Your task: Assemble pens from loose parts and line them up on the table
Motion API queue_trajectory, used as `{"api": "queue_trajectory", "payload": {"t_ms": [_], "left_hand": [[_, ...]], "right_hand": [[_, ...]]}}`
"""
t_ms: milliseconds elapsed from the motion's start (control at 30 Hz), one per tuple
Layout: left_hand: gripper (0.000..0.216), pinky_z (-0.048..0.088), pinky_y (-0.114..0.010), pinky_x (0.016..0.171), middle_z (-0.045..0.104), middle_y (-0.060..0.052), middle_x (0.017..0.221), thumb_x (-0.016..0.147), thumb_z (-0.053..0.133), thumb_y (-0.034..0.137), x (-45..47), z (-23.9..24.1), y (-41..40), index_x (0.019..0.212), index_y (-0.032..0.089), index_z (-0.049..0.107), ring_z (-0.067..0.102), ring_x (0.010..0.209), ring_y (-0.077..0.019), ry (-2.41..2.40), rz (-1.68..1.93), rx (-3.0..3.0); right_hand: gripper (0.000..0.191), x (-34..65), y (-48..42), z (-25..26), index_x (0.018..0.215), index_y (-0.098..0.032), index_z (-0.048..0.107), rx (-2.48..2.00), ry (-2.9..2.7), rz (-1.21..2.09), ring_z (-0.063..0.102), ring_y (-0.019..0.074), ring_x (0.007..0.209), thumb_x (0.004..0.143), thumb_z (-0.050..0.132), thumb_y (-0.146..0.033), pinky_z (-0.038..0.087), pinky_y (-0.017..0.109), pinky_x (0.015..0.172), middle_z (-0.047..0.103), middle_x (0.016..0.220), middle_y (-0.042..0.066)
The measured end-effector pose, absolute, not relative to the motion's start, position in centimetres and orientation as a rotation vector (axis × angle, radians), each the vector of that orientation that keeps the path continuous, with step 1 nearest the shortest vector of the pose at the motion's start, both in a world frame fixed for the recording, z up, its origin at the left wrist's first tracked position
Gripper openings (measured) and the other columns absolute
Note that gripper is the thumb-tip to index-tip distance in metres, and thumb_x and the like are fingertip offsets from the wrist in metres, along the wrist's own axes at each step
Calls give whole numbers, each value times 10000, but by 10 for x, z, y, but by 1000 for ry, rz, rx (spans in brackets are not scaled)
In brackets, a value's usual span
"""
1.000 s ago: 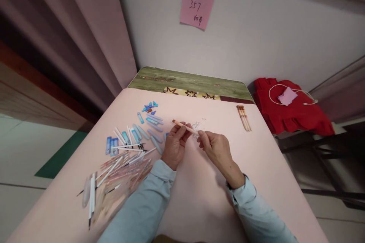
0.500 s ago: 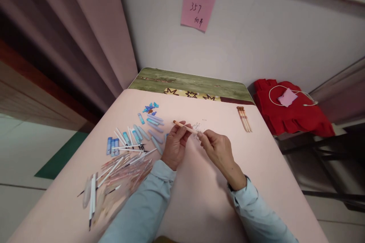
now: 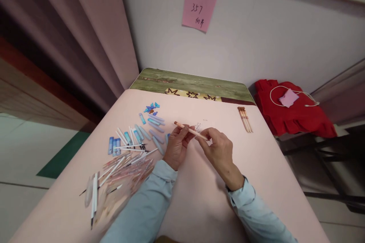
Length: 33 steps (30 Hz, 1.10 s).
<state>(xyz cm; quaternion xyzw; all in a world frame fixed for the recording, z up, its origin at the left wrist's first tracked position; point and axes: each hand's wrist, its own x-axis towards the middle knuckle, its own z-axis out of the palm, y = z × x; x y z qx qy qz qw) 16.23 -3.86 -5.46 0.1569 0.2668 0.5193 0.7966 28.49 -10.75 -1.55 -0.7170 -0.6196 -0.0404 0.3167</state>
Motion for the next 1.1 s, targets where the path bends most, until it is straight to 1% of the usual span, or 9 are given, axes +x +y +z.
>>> {"api": "queue_trajectory", "payload": {"t_ms": [100,200,367,533,633,733,800,900,1100], "left_hand": [[209,549,-273,856,744,-41,860,695,846,246,160,-53,-39,829,141,724,699,853,-142,560,1078,328],[200,541,-277,873,748,-54,861,708,837,266,159,-50,-39,823,132,743,697,846,-147,564,1061,374],[231,534,-295,882,751,-63,866,696,844,308,158,-47,-40,807,127,752,693,837,-157,554,1070,441],[218,535,-279,833,740,-50,819,695,844,316,159,-47,-40,767,136,744,680,801,-143,558,1054,425],[205,530,-259,802,728,-35,778,678,854,294,161,-48,-40,742,137,738,669,774,-129,592,1075,405],[219,526,-246,761,727,-28,767,640,874,284,163,-48,-40,726,137,738,665,739,-122,632,1086,389],[222,527,-251,741,730,-30,768,634,876,286,163,-48,-41,729,137,740,665,720,-125,647,1073,389],[214,528,-260,760,732,-42,784,682,846,307,162,-49,-41,753,130,748,666,732,-130,634,1046,449],[188,523,-275,801,732,-46,806,748,794,318,160,-54,-40,771,137,749,664,754,-134,609,1039,545]], "right_hand": [[262,284,-109,-16,794,-216,646,-1849,-1658,-174,581,176,653,938,593,-428,371,278,645,690,737,26],[288,282,-110,-13,783,-217,664,-1860,-1663,-96,595,173,637,947,580,-438,368,273,637,692,701,22],[377,283,-110,-6,757,-220,659,-1881,-1582,393,599,148,545,982,487,-468,358,244,557,672,609,-4],[493,285,-109,-3,713,-215,633,-1778,-1480,816,601,127,490,1023,361,-485,420,229,581,643,546,-23],[457,285,-108,-1,776,-225,686,-1811,-1506,728,633,144,583,1003,409,-510,417,239,603,691,638,-12],[261,283,-108,-1,850,-243,707,-1893,-1519,506,638,159,652,881,638,-494,398,242,605,714,732,-19],[207,283,-108,-3,817,-241,701,-1925,-1522,410,635,158,651,821,719,-447,393,239,604,707,724,-22],[201,283,-108,-8,770,-233,696,-1941,-1538,361,618,151,611,839,701,-422,380,239,584,693,678,-17],[269,284,-108,-13,752,-223,699,-1839,-1487,600,599,143,549,892,616,-438,386,229,540,686,633,0]]}}
